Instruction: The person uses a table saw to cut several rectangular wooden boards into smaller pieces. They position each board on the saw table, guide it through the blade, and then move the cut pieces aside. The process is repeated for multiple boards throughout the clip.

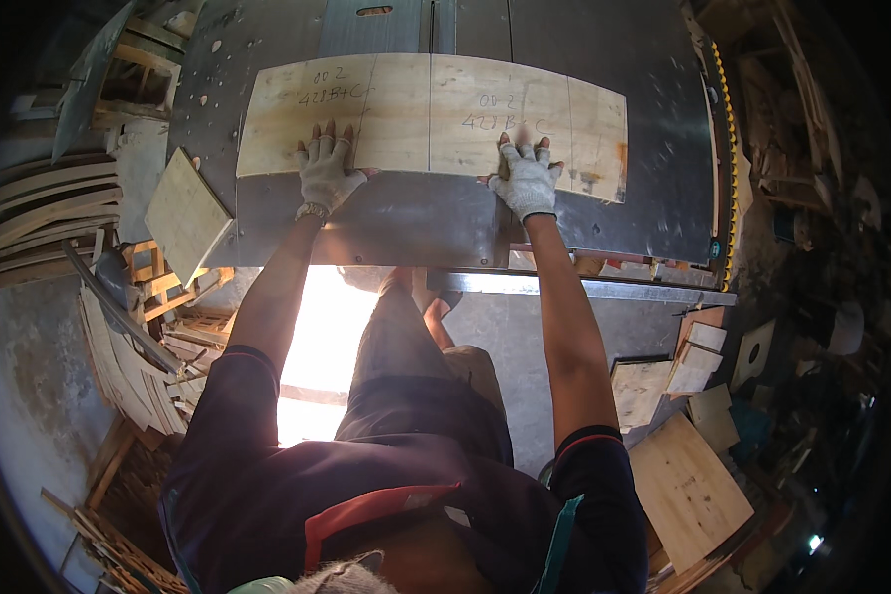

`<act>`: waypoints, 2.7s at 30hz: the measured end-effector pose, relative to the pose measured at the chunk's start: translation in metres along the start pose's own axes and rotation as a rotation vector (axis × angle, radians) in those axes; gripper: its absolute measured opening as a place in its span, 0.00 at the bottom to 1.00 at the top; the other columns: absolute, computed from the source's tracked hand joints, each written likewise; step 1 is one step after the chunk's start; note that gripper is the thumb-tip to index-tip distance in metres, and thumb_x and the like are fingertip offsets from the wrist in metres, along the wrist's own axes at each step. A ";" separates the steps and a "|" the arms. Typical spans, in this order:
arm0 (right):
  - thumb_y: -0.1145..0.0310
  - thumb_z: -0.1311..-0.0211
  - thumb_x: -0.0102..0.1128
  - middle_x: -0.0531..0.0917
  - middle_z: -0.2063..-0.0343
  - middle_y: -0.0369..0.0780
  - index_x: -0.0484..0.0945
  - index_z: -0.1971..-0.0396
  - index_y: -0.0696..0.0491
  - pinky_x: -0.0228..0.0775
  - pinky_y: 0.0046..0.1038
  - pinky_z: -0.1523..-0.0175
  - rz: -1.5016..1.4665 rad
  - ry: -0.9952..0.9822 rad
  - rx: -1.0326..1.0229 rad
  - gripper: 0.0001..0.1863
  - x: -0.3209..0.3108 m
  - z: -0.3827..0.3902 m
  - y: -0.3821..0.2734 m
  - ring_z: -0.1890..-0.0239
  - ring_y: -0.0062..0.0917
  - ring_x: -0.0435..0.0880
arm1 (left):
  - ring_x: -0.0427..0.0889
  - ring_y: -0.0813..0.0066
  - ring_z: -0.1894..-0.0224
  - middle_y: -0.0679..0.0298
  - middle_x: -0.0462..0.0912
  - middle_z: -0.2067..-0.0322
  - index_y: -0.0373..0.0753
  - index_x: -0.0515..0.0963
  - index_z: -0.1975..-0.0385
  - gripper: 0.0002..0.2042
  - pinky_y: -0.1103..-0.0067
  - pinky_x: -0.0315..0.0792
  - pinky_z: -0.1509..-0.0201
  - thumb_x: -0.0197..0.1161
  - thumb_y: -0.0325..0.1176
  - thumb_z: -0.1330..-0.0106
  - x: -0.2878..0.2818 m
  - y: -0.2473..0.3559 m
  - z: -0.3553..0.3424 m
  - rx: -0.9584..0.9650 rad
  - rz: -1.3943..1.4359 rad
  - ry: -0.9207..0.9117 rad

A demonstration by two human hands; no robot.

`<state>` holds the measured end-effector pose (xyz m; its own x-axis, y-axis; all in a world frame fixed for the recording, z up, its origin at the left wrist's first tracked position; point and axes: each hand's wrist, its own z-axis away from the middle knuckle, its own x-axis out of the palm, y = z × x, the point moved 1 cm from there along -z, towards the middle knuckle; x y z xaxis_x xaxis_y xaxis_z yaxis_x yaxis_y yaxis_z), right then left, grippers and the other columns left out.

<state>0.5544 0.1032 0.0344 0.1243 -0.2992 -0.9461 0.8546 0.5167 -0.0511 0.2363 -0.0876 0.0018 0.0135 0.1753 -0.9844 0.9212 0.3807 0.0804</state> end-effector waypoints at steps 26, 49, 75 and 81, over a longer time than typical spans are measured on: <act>0.32 0.47 0.72 0.53 0.17 0.37 0.62 0.22 0.32 0.40 0.75 0.24 -0.007 0.003 0.011 0.53 -0.004 -0.012 0.000 0.17 0.51 0.46 | 0.60 0.49 0.22 0.54 0.68 0.27 0.51 0.73 0.30 0.47 0.44 0.48 0.20 0.70 0.71 0.48 0.001 -0.002 -0.013 0.013 0.000 0.003; 0.31 0.47 0.71 0.52 0.17 0.37 0.61 0.21 0.31 0.39 0.76 0.25 0.003 0.002 0.003 0.54 -0.005 -0.030 0.002 0.17 0.52 0.45 | 0.57 0.51 0.20 0.55 0.64 0.24 0.54 0.70 0.26 0.49 0.46 0.45 0.19 0.70 0.72 0.48 0.002 -0.005 -0.030 -0.004 -0.016 -0.063; 0.34 0.48 0.74 0.55 0.18 0.37 0.63 0.22 0.32 0.42 0.76 0.25 -0.017 0.029 0.014 0.52 -0.015 -0.054 -0.001 0.18 0.53 0.48 | 0.50 0.52 0.18 0.56 0.59 0.21 0.56 0.65 0.23 0.50 0.46 0.39 0.18 0.63 0.76 0.45 0.011 -0.012 -0.060 -0.017 -0.056 -0.145; 0.34 0.48 0.74 0.55 0.18 0.37 0.63 0.23 0.32 0.44 0.76 0.26 -0.023 0.030 0.012 0.52 -0.016 -0.061 0.000 0.18 0.53 0.49 | 0.51 0.52 0.18 0.55 0.59 0.21 0.55 0.67 0.24 0.50 0.46 0.38 0.18 0.62 0.77 0.45 0.013 -0.015 -0.067 -0.004 -0.054 -0.119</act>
<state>0.5212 0.1573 0.0300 0.0897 -0.2865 -0.9539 0.8633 0.5000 -0.0690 0.1969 -0.0299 -0.0020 0.0104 0.0461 -0.9989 0.9204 0.3900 0.0276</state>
